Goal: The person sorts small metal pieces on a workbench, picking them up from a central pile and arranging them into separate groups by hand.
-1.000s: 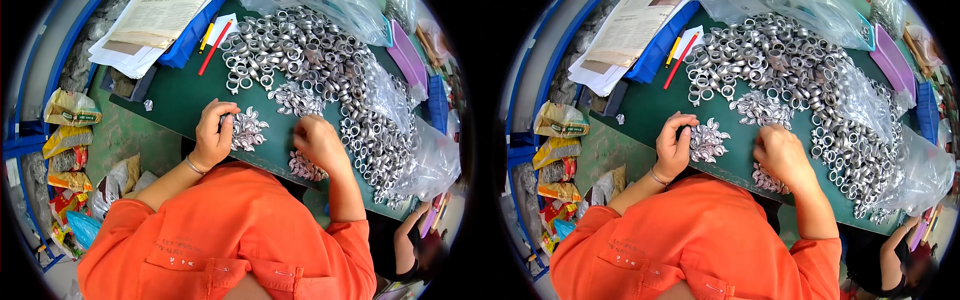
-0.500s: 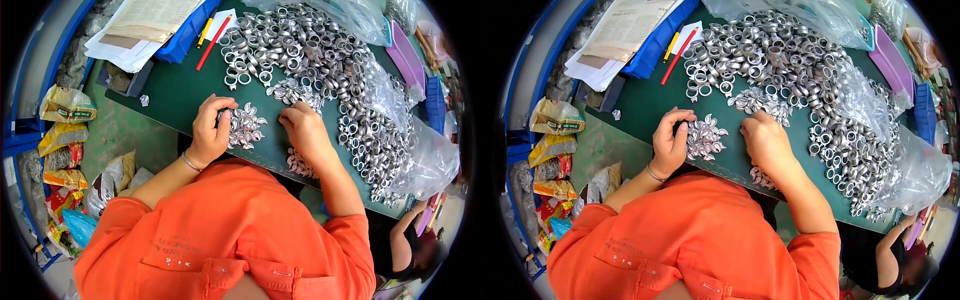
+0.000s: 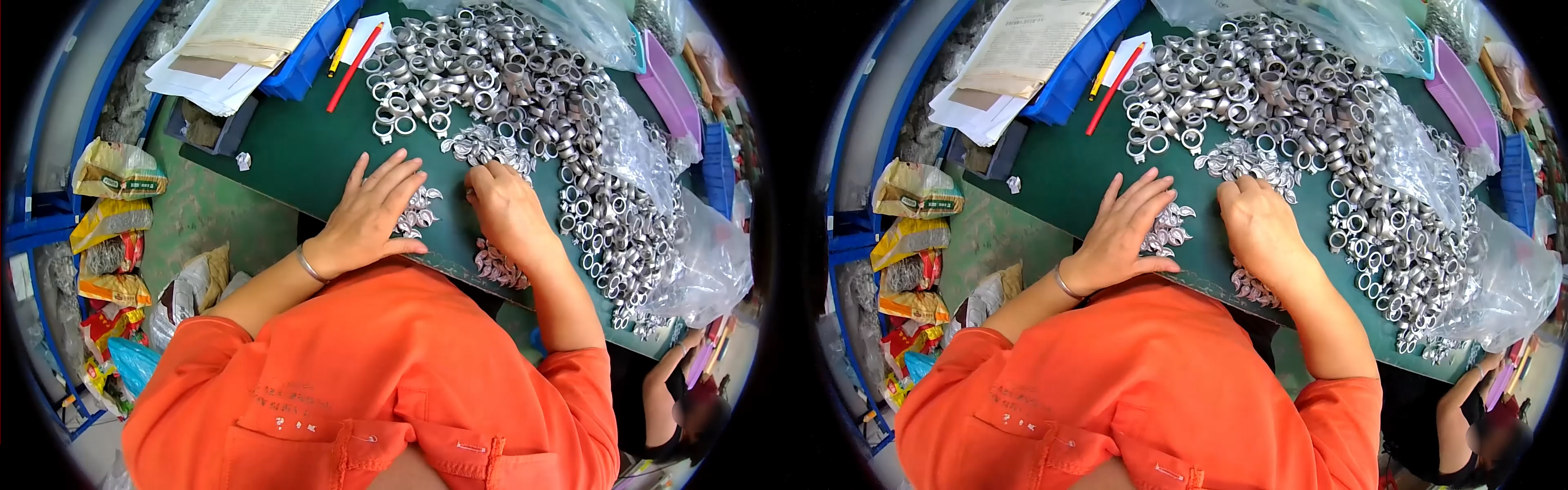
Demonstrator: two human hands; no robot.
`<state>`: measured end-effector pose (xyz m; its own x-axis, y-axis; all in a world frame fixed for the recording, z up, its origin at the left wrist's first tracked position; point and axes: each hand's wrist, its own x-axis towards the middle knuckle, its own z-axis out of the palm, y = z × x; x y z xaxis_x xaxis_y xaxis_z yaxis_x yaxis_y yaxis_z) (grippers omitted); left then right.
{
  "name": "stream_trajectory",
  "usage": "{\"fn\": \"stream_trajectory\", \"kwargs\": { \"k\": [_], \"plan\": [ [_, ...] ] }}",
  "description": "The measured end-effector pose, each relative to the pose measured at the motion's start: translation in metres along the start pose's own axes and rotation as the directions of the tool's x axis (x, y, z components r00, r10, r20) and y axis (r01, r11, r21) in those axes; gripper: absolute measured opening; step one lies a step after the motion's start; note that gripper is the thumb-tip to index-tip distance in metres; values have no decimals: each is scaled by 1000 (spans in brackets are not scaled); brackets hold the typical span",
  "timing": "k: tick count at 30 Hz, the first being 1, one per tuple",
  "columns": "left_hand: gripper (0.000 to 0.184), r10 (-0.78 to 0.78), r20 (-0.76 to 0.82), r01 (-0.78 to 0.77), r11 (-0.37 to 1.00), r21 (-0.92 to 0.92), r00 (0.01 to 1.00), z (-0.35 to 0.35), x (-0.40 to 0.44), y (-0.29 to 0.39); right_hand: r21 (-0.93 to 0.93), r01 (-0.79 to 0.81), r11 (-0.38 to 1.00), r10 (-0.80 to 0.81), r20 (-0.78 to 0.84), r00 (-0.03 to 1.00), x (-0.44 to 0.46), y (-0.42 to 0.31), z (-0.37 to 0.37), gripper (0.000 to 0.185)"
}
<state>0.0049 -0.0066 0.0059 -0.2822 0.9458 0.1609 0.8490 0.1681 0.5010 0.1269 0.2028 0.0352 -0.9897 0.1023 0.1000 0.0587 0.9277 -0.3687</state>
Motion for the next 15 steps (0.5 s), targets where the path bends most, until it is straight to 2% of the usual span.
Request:
{"fn": "stream_trajectory", "kwargs": {
  "k": [5,10,12,14,15],
  "plan": [
    [84,-13,-94,17,999,45,995,9,6,-6,51,-84,995,82,25,996,-2,1,3,12],
    [80,-19,-130,28,997,73,991,10,8,-7,21,-54,998,53,17,998,0,-3,4,15],
    [84,-60,-197,45,996,-82,979,8,7,-7,10,-41,999,41,31,999,2,-7,0,17],
    [88,-73,-210,55,994,-93,975,6,5,-7,315,-114,942,114,16,993,9,-15,-3,18],
    [93,-85,-215,63,992,-106,973,6,4,-6,313,-107,944,106,20,994,13,-19,0,18]
  ]
}}
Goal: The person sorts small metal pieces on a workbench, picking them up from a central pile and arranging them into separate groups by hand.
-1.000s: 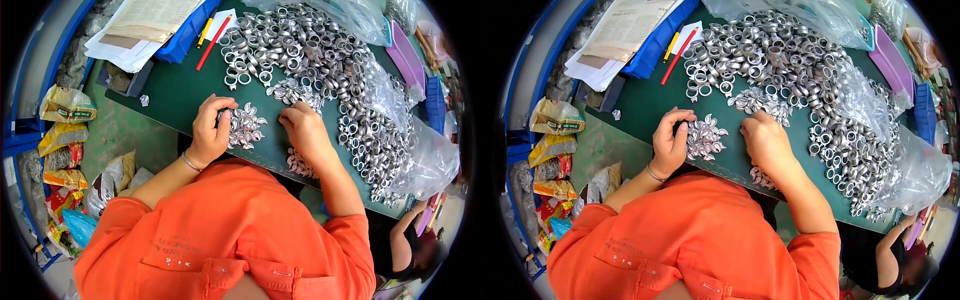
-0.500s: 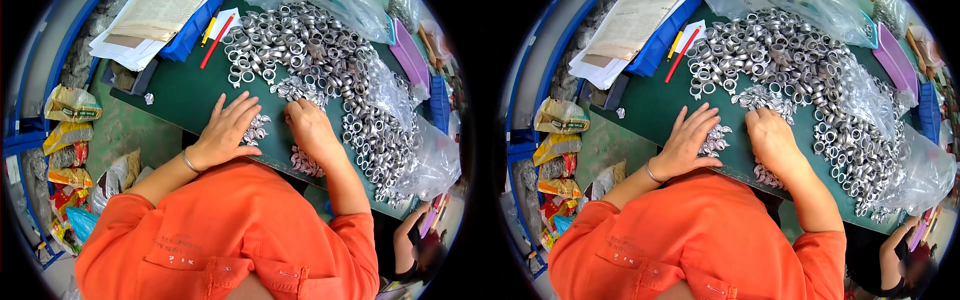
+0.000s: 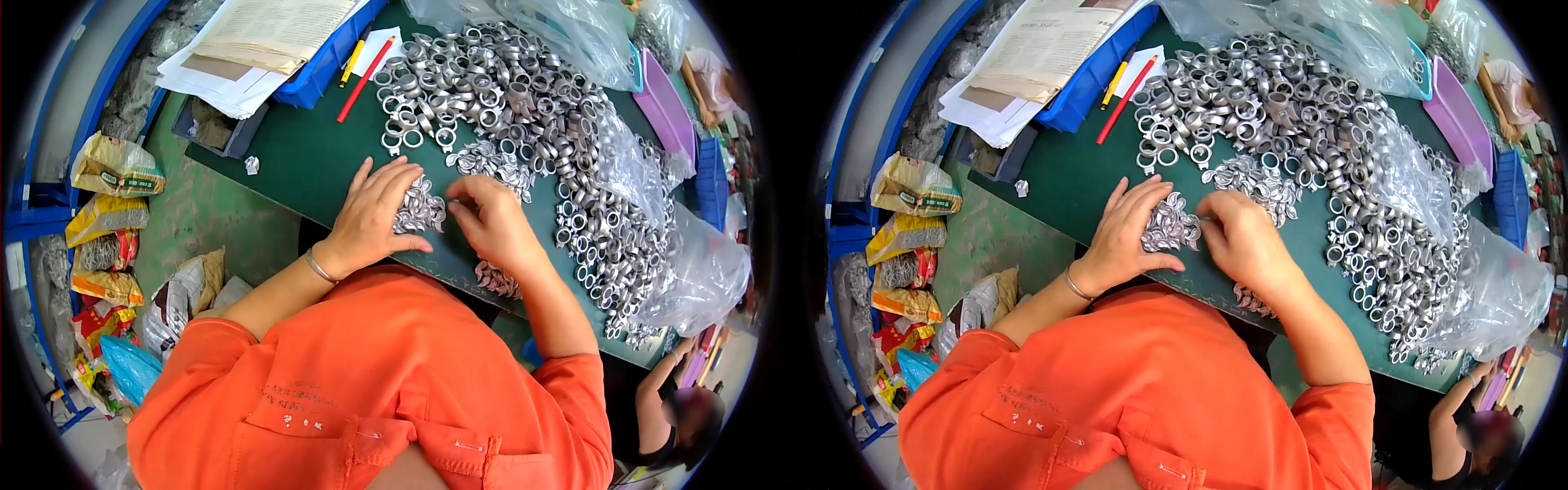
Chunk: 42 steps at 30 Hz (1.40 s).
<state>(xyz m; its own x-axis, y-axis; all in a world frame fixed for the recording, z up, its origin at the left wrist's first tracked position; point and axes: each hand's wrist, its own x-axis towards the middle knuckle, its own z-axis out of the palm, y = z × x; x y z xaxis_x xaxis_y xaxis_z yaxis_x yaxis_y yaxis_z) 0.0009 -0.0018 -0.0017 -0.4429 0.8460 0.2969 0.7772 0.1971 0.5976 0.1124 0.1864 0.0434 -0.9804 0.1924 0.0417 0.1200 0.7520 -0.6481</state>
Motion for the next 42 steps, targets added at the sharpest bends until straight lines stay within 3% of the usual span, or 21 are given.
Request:
{"fn": "stream_trajectory", "kwargs": {
  "k": [1,2,3,6,9,12,13,15,18,20,21,22,24,26,28,30,32,35,39,42],
  "plan": [
    [93,-7,-2,7,1000,-1,1000,1,-1,0,297,-126,947,112,63,992,2,-5,8,16],
    [93,-5,1,5,1000,17,1000,3,-2,-1,556,-256,791,204,154,967,4,-10,16,15],
    [94,0,4,0,999,33,1000,4,-1,-2,603,-192,774,162,105,981,5,-14,26,13],
    [94,-12,18,11,999,42,1000,3,-2,-4,376,46,925,1,-125,992,6,-17,21,12],
    [94,-17,14,16,999,40,1000,2,-1,-2,353,-123,928,187,-156,970,0,12,-4,12],
    [97,-14,12,14,998,65,1000,4,0,-2,386,-341,857,372,-5,928,-10,18,-24,9],
    [99,-9,25,8,998,55,1000,3,0,-1,382,-343,858,372,-2,928,-12,16,-23,9],
    [102,-9,35,8,999,49,999,1,2,1,549,-371,749,383,98,919,-14,6,-14,10],
    [104,-4,45,3,1000,31,999,-1,2,2,710,-344,614,264,226,938,-8,-12,11,12],
    [105,0,40,-2,999,40,999,1,1,1,569,-128,813,102,77,992,-1,-13,26,10],
    [102,-10,36,8,999,42,999,1,0,1,552,-78,830,67,40,997,1,-12,27,11],
    [102,-13,37,11,999,43,999,1,0,0,554,-78,829,66,42,997,1,-11,25,11],
    [100,-8,36,6,998,59,999,2,-1,-1,655,-257,711,270,83,959,0,-6,9,13],
    [97,-17,36,15,998,55,999,2,0,0,459,-270,847,315,-24,949,-6,4,-7,11],
    [94,-26,29,25,998,51,999,3,2,0,149,-152,977,174,-146,974,-16,19,-15,11],
    [89,-17,25,16,998,66,1000,3,1,0,28,-76,997,78,-97,992,-26,25,-13,12],
    [87,-17,18,16,998,64,1000,3,1,-1,48,-138,989,143,-98,985,-30,20,-8,11],
    [84,-29,5,28,997,66,1000,4,1,1,-62,-222,973,209,-169,963,-34,20,-6,14],
    [82,-38,3,38,997,68,999,3,3,2,-192,-181,964,153,-152,976,-33,12,1,16],
    [82,-31,0,31,997,76,1000,3,3,1,-47,-146,988,143,-66,988,-32,13,-3,14]
  ]
}}
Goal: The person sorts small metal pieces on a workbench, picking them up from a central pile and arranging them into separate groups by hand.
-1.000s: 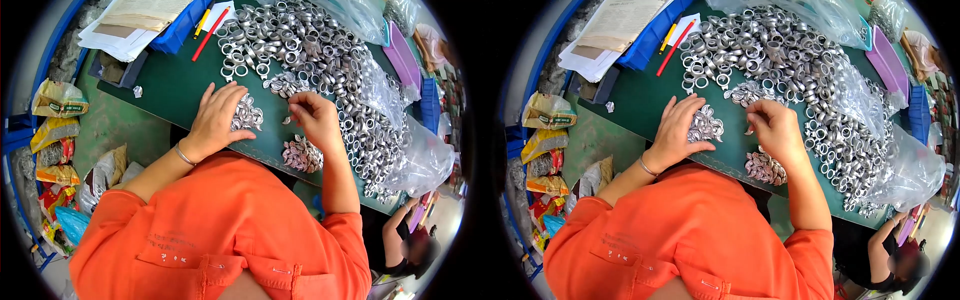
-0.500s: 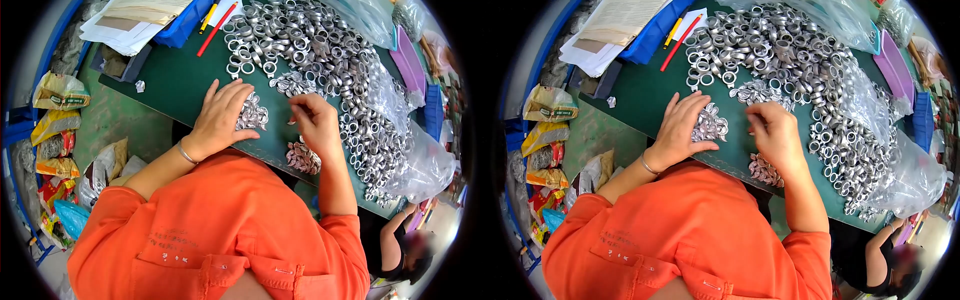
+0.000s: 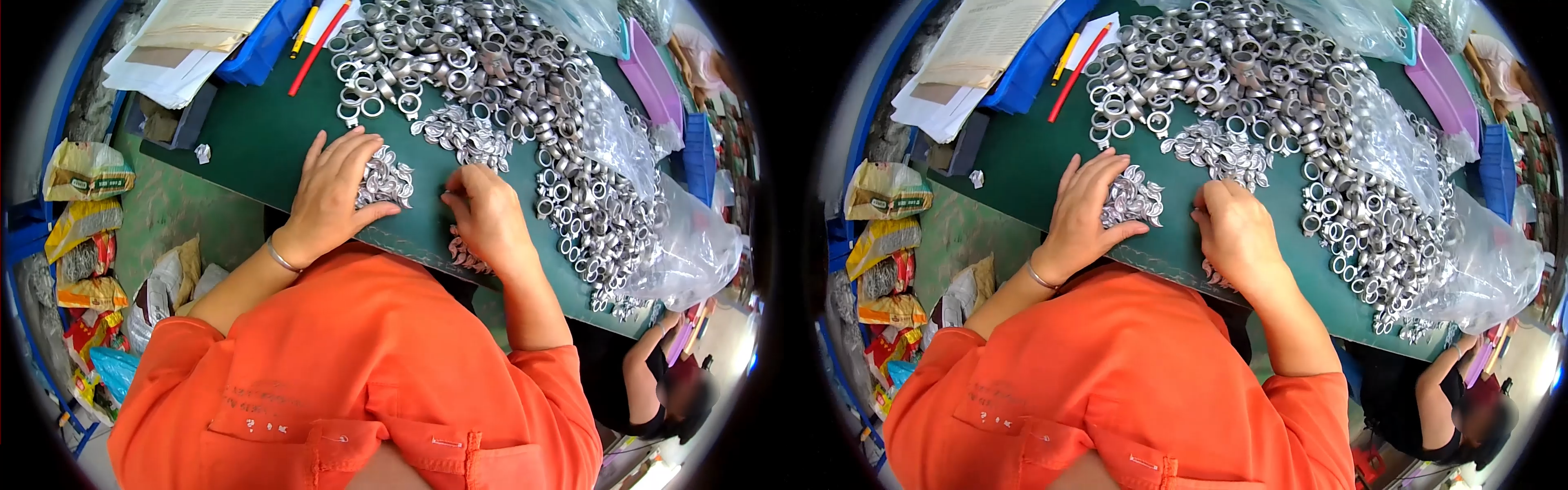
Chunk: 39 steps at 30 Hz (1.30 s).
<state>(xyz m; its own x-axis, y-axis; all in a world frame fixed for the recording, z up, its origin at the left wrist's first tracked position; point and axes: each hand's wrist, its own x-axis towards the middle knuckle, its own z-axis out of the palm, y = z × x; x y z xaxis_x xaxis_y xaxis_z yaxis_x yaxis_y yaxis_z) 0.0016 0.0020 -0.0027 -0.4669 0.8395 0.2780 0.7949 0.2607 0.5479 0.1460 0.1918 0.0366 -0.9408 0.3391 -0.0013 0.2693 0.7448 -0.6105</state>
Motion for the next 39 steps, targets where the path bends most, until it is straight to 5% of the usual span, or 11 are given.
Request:
{"fn": "stream_trajectory", "kwargs": {
  "k": [3,5,7,12,17,18,21,22,24,30,39],
  "plan": [
    [81,3,0,-3,1000,-4,1000,0,1,-1,272,-137,952,130,43,991,-7,12,-14,13],
    [81,3,3,-3,1000,-4,1000,-1,-1,0,578,-408,707,351,214,912,-11,16,-34,17],
    [81,-4,10,4,1000,8,1000,-1,1,2,769,-406,494,304,285,909,-18,34,-42,16],
    [79,-3,4,3,1000,-1,1000,-1,1,2,916,-391,92,233,362,903,-27,52,-37,14],
    [77,-5,7,5,1000,-4,1000,1,0,1,929,-370,-21,171,368,914,-28,52,-35,13],
    [78,-9,7,9,1000,2,1000,1,0,0,930,-366,-20,173,364,915,-30,53,-39,13],
    [78,-10,16,10,1000,10,1000,0,0,1,636,-523,567,292,438,850,-34,46,-57,10],
    [78,-18,23,18,1000,11,1000,-1,0,1,640,-520,566,291,435,852,-35,46,-56,10],
    [78,-23,25,22,1000,17,999,-1,0,2,273,-88,958,31,205,978,-36,46,-55,12],
    [80,-25,35,24,999,36,999,-1,0,2,-16,-64,998,55,-312,948,-11,43,-11,13],
    [77,-32,28,31,999,24,999,-1,1,3,19,-50,999,53,-278,959,-16,50,-16,11]
  ]
}}
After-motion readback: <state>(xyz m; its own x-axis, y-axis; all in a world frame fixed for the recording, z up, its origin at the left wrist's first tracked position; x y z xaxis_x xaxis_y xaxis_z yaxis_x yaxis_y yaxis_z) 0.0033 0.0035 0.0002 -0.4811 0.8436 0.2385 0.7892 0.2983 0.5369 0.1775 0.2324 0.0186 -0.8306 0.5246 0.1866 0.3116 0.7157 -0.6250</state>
